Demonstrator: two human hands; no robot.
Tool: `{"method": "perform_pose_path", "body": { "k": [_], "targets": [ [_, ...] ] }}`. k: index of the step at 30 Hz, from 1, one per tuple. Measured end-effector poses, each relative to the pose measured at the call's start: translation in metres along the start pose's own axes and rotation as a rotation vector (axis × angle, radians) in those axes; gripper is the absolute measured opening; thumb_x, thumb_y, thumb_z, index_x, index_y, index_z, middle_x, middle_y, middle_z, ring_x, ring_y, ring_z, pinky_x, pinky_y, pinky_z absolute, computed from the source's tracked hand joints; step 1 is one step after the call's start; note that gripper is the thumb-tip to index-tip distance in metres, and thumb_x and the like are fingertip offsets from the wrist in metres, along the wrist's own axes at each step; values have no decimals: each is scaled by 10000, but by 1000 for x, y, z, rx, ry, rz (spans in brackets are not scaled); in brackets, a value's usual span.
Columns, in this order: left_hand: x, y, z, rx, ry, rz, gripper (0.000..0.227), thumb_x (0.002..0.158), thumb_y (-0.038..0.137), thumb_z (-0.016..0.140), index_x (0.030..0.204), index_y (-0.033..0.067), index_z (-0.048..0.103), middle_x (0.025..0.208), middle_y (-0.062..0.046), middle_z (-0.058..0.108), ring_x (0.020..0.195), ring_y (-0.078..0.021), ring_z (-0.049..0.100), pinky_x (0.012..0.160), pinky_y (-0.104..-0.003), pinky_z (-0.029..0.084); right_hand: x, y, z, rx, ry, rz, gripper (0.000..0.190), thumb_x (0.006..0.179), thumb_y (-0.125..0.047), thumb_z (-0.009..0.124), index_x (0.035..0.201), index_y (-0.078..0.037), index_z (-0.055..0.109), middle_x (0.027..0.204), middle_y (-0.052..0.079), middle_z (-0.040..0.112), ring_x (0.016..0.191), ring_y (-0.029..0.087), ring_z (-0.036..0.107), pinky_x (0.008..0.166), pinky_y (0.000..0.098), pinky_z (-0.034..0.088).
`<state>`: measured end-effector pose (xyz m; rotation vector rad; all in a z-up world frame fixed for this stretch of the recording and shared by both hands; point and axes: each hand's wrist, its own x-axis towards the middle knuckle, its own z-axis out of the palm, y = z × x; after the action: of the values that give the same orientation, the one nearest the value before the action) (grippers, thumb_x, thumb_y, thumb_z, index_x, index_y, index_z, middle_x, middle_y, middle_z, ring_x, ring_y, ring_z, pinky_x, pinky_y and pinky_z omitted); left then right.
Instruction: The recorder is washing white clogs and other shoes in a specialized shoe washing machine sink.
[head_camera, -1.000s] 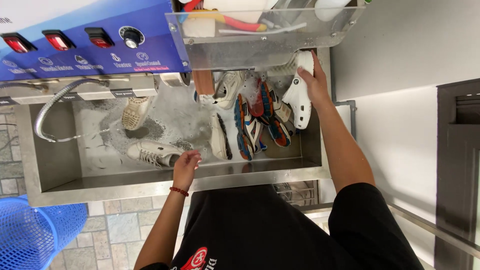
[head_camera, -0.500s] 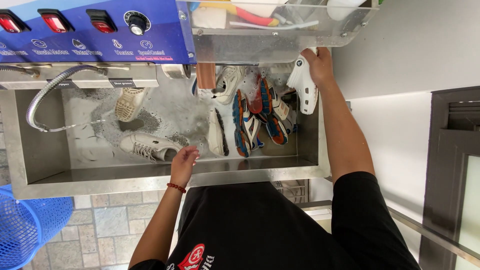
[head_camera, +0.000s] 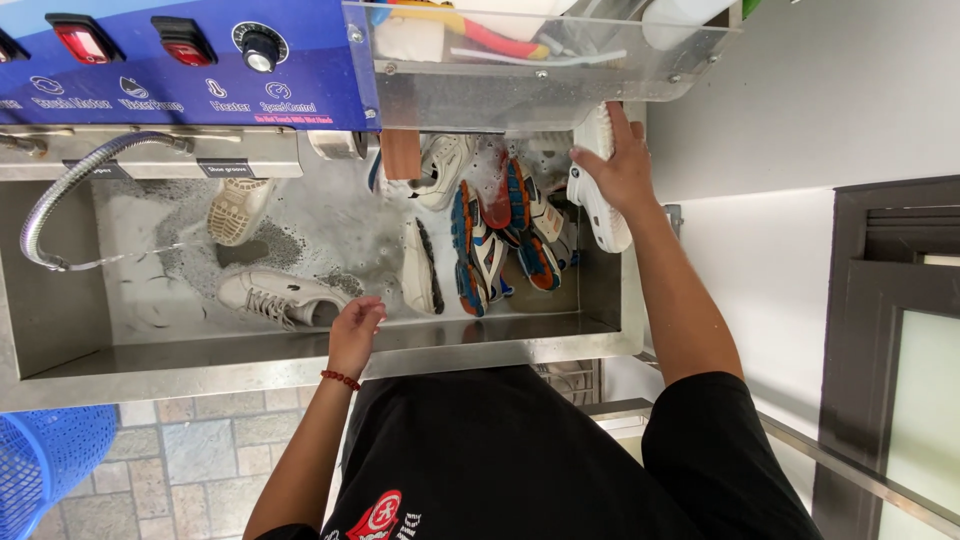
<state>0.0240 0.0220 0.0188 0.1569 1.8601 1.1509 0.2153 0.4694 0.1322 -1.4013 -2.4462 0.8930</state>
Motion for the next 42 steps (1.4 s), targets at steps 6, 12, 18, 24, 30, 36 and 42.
{"method": "perform_pose_path", "body": {
  "k": [6,12,18,24,30,36,42],
  "targets": [
    [2,-9,-6,-26,15,28,290,959,188,648,1183,9,694,1045,-58,758,936,-128,710,794,-282,549,6,27,7,95,27,-121,925,841,-368,859,1579,-41,408,1329,275,515,1240,425,578,1048,480,471],
    [8,-18,-4,-34,27,-60,293,949,161,650,1198,13,695,1055,-67,734,957,-134,694,791,-291,550,6,15,7,19,42,-98,856,804,-342,852,1515,-41,483,1290,237,568,1190,375,613,1016,455,493],
    [9,14,13,-54,18,36,285,955,168,652,1194,19,698,1063,-62,751,970,-141,707,808,-287,554,8,70,33,483,43,-190,875,941,-251,783,1639,29,336,1579,253,454,1467,386,451,1203,471,337],
    [21,3,4,-57,-19,51,261,954,158,655,1170,18,702,1063,-66,748,972,-145,706,816,-299,552,-40,75,9,1258,288,137,739,940,-376,621,1536,-15,375,1421,225,528,1288,342,557,1066,423,514],
    [30,32,28,62,-123,178,262,974,140,632,1200,28,702,1081,-67,758,995,-138,690,883,-286,534,-113,6,-13,1804,31,-143,846,993,-654,525,1500,19,448,1297,274,590,1117,374,660,896,464,607],
    [4,111,70,-25,-354,354,265,974,120,653,1206,-6,674,1151,-75,735,1039,-151,682,941,-316,545,-128,-86,-6,2021,-125,-262,807,935,-695,557,1574,-234,387,1261,254,566,1043,378,656,832,497,619],
    [-36,151,69,-309,-826,414,495,1050,248,574,1469,-13,527,1354,-92,663,1249,-153,629,1085,-296,490,-128,-144,13,2042,-170,-408,811,949,-653,621,1617,-351,273,1268,249,572,1043,374,652,797,497,622]
  ]
}}
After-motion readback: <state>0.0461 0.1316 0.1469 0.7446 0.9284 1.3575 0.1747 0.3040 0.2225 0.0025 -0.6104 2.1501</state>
